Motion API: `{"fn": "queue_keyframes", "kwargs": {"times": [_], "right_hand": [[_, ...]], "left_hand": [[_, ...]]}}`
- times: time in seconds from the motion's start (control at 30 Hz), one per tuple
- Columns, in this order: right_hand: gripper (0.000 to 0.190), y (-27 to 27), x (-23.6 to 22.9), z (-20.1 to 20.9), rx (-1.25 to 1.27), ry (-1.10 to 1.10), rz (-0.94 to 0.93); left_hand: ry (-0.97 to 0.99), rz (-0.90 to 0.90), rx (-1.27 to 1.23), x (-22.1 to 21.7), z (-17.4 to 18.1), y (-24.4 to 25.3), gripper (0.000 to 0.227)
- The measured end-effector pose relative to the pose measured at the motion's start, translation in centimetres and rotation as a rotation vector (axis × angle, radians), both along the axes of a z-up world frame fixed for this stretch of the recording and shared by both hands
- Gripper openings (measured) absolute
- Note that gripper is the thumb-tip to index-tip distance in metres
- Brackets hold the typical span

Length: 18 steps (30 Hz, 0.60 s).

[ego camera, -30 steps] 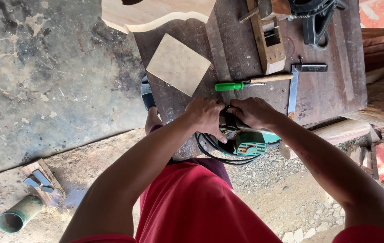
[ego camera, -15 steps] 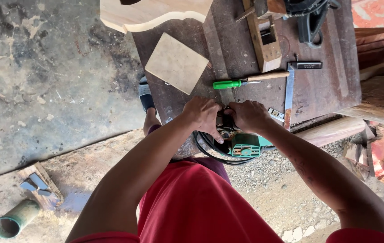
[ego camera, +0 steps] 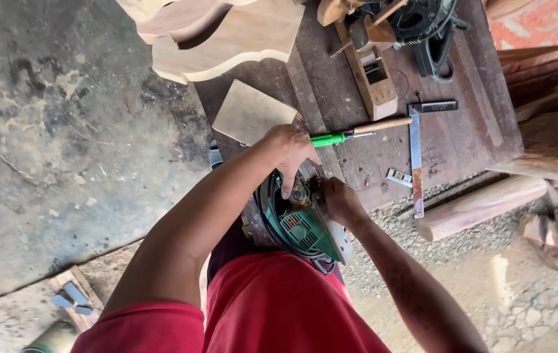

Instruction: Checking and adjusting the blade alignment of an electric hand planer using a try square.

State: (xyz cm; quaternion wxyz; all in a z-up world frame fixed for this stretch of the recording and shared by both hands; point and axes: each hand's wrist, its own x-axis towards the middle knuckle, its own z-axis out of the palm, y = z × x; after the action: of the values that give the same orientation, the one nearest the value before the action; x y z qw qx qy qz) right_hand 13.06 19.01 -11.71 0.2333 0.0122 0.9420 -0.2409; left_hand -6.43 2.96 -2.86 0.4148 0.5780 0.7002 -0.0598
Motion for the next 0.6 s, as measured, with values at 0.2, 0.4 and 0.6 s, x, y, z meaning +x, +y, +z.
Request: {"fn": "queue_keyframes", "kwargs": {"times": [0.2, 0.4, 0.6], "right_hand": [[0.043, -2.8, 1.5, 4.8, -0.287, -0.151, -0.715], [0.048, -4.0, 2.7, 5.3, -0.308, -0.071, -0.866], [0.045, -7.5, 4.0, 7.0, -0.564, -0.046, -1.075]], "left_hand": [[0.205, 0.596, 0.542, 6.1, -0.3, -4.6, 0.12], [-0.047, 1.516, 0.261, 15.1, 3.3, -3.2, 0.121], [-0.063, 1.183, 0.388, 12.3, -2.0, -4.3, 0.119]]}}
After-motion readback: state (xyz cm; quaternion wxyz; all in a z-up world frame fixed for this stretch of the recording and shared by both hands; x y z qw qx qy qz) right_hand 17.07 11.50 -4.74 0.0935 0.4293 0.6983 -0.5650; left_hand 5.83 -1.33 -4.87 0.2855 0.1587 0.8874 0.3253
